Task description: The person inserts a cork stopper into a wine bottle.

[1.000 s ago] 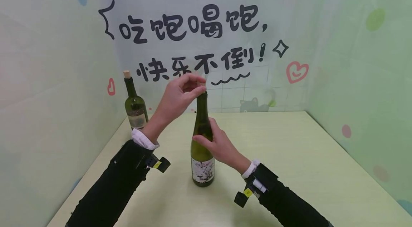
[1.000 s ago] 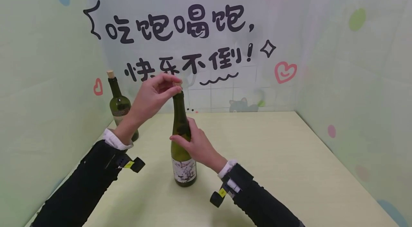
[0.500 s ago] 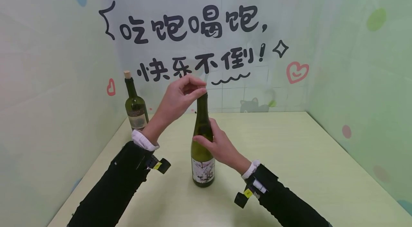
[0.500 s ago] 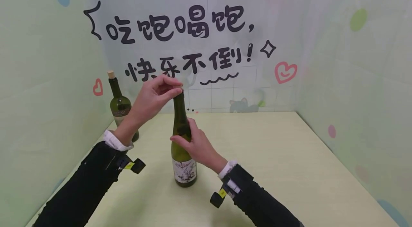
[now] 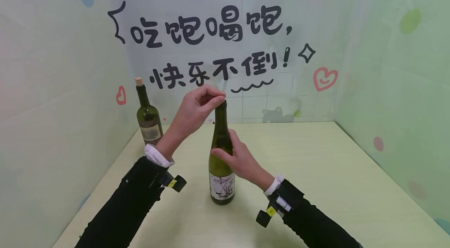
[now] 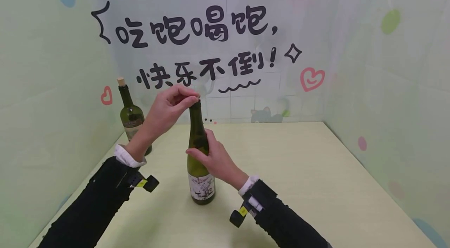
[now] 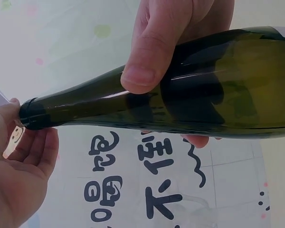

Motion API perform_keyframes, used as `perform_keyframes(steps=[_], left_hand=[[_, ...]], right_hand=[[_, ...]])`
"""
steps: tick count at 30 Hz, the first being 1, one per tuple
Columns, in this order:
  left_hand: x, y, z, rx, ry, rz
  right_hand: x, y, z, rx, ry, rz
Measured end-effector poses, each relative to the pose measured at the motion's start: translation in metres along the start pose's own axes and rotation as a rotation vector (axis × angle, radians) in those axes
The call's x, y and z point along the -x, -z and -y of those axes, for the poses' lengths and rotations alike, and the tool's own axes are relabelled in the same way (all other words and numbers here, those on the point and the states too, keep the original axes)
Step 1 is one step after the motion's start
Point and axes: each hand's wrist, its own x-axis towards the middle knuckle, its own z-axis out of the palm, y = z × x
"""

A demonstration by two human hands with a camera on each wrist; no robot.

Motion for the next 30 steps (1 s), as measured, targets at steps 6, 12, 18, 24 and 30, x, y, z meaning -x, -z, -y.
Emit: perform_keyframes(steps=[6, 12, 18, 24, 30], left_hand=[[-0.001, -0.003, 0.0, 0.01, 0.011, -0.01], [0.002, -0.006, 0.002, 0.031, 0.025, -0.028], [0.004, -0.008, 0.003, 0.042, 0.027, -0.063], [0.005, -0.011, 0.006, 0.06, 0.016, -0.081], [0.006, -0.014, 0.007, 0.067, 0.008, -0.108]], right_hand=[[0.0, 0.001, 0.0, 0.005, 0.001, -0.003], [-0.001, 0.001, -0.001, 0.005, 0.001, -0.003], [-0.002, 0.0, -0.001, 0.006, -0.002, 0.003], [-0.001, -0.001, 0.0, 0.014, -0.008, 0.001], [-0.001, 0.0, -0.001, 0.017, -0.008, 0.005]])
